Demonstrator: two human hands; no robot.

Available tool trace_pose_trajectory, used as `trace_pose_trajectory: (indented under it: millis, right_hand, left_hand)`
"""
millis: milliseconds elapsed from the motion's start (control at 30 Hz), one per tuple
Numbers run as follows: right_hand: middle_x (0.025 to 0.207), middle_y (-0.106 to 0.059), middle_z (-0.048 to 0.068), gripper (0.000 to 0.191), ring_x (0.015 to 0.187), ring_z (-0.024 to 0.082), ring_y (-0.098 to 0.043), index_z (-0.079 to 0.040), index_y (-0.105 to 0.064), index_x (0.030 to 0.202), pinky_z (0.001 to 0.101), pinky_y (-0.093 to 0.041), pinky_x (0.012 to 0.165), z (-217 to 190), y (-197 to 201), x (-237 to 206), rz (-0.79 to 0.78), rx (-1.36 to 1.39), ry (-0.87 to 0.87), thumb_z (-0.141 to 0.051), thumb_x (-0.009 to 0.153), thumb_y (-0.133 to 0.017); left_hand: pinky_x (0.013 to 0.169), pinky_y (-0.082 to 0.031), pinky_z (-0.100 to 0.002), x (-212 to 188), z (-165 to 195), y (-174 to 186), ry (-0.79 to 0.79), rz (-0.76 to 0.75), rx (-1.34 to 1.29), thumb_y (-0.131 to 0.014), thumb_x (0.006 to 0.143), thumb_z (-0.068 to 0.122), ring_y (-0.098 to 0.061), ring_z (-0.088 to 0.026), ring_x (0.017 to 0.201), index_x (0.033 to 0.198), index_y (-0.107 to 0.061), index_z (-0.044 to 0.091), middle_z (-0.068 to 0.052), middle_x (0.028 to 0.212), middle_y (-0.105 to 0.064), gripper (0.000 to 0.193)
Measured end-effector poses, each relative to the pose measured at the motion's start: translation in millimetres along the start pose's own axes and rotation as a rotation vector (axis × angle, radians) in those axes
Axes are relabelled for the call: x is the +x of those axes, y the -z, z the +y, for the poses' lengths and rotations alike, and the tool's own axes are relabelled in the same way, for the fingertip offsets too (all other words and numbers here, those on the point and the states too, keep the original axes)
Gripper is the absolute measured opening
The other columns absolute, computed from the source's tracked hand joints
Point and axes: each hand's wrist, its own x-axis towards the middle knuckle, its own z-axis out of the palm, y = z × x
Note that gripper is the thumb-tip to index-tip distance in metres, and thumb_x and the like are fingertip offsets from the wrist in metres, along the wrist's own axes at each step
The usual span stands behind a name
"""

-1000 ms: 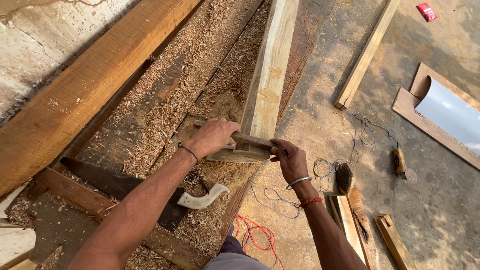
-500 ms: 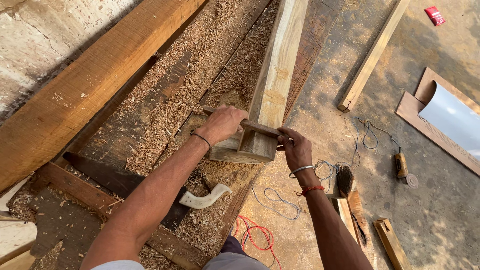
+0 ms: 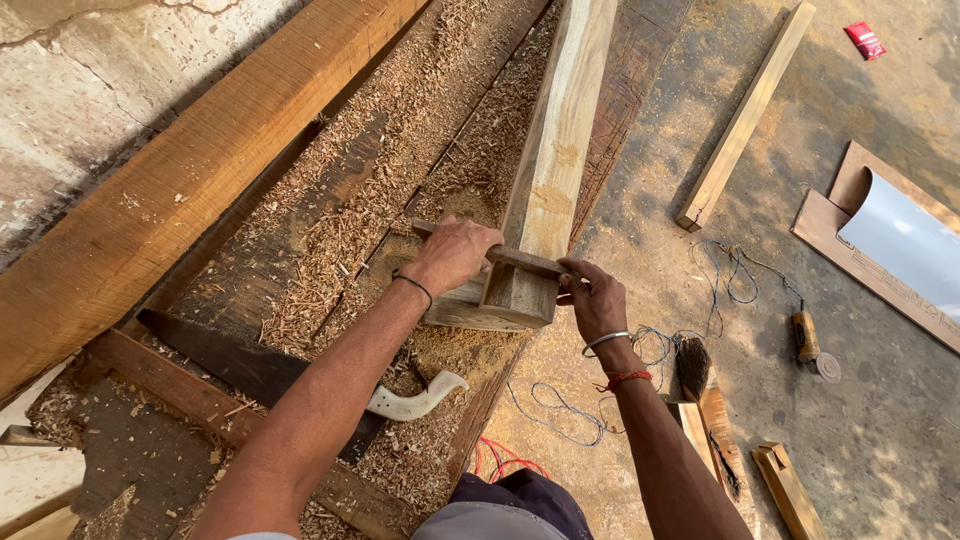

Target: The person holds a long wooden beam steady on a low support and saws through it with a hand saw, making repeated back-and-forth strokes. After finishing the cut, the person sets the saw down and uses a wooden hand plane to smooth the surface of the cut plank.

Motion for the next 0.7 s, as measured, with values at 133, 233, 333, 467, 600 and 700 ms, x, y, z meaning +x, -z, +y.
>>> trace_pose_trajectory:
  millis: [133, 233, 333, 467, 600, 700]
  right_hand:
    - [0.108, -0.078, 0.017, 0.031, 0.083, 0.023, -0.08, 0.0, -0.069, 0.129, 0.0332, -0.068, 0.07, -0.4, 0.3, 2.2, -0.017, 0.009, -0.009, -0.004, 0.099, -0.063]
    - [0.107, -0.078, 0.017, 0.031, 0.084, 0.023, -0.08, 0.001, -0.069, 0.129, 0.034, -0.068, 0.072, 0.3, 0.0, 3.0, -0.016, 0.024, -0.008, -0.004, 0.098, -0.064]
    - [0.107, -0.078, 0.017, 0.032, 0.086, 0.023, -0.08, 0.001, -0.069, 0.129, 0.0343, -0.069, 0.073, 1.5, -0.4, 3.0, -0.014, 0.016, -0.02, -0.004, 0.098, -0.064]
    - [0.106, -0.078, 0.017, 0.031, 0.087, 0.024, -0.08, 0.001, -0.068, 0.129, 0.0349, -0.069, 0.075, 1.6, -1.2, 2.4, -0.022, 0.012, -0.023, -0.004, 0.098, -0.063]
    - [0.106, -0.078, 0.017, 0.03, 0.087, 0.024, -0.08, 0.001, -0.07, 0.127, 0.0349, -0.069, 0.074, 0.6, -1.3, 2.5, -0.023, 0.016, 0.004, -0.004, 0.098, -0.063]
    - [0.106, -0.079, 0.017, 0.03, 0.085, 0.024, -0.08, 0.0, -0.07, 0.126, 0.0351, -0.069, 0.073, 0.5, -0.1, 2.8, -0.023, -0.01, -0.001, -0.005, 0.098, -0.064]
  left_hand:
    - [0.096, -0.045, -0.047, 1.4, 1.5, -1.4, 0.004, 0.009, 0.032, -0.074, 0.089, 0.016, -0.07, -0.018, 0.084, 0.117, -0.071, 0.014, -0.005, 0.08, -0.073, 0.028]
    - [0.099, -0.044, -0.048, 1.7, 0.5, -2.7, -0.003, 0.018, 0.033, -0.073, 0.09, 0.015, -0.07, -0.018, 0.083, 0.116, -0.071, 0.014, -0.005, 0.079, -0.074, 0.026]
    - [0.1, -0.044, -0.048, 1.3, -1.4, -4.4, -0.006, 0.007, 0.027, -0.071, 0.092, 0.014, -0.071, -0.018, 0.083, 0.116, -0.07, 0.014, -0.004, 0.078, -0.074, 0.025]
    - [0.095, -0.046, -0.049, 0.7, -3.2, -6.4, -0.038, 0.06, 0.054, -0.07, 0.094, 0.017, -0.07, -0.021, 0.087, 0.114, -0.071, 0.014, -0.005, 0.084, -0.074, 0.02]
    - [0.096, -0.043, -0.049, 1.3, -3.5, -8.4, -0.009, 0.017, 0.045, -0.074, 0.088, 0.033, -0.069, -0.022, 0.088, 0.111, -0.071, 0.014, -0.006, 0.085, -0.074, 0.03]
    - [0.092, -0.044, -0.048, 1.5, -3.0, -9.9, -0.043, 0.056, 0.038, -0.075, 0.087, 0.034, -0.068, -0.022, 0.085, 0.111, -0.071, 0.013, -0.006, 0.085, -0.074, 0.033]
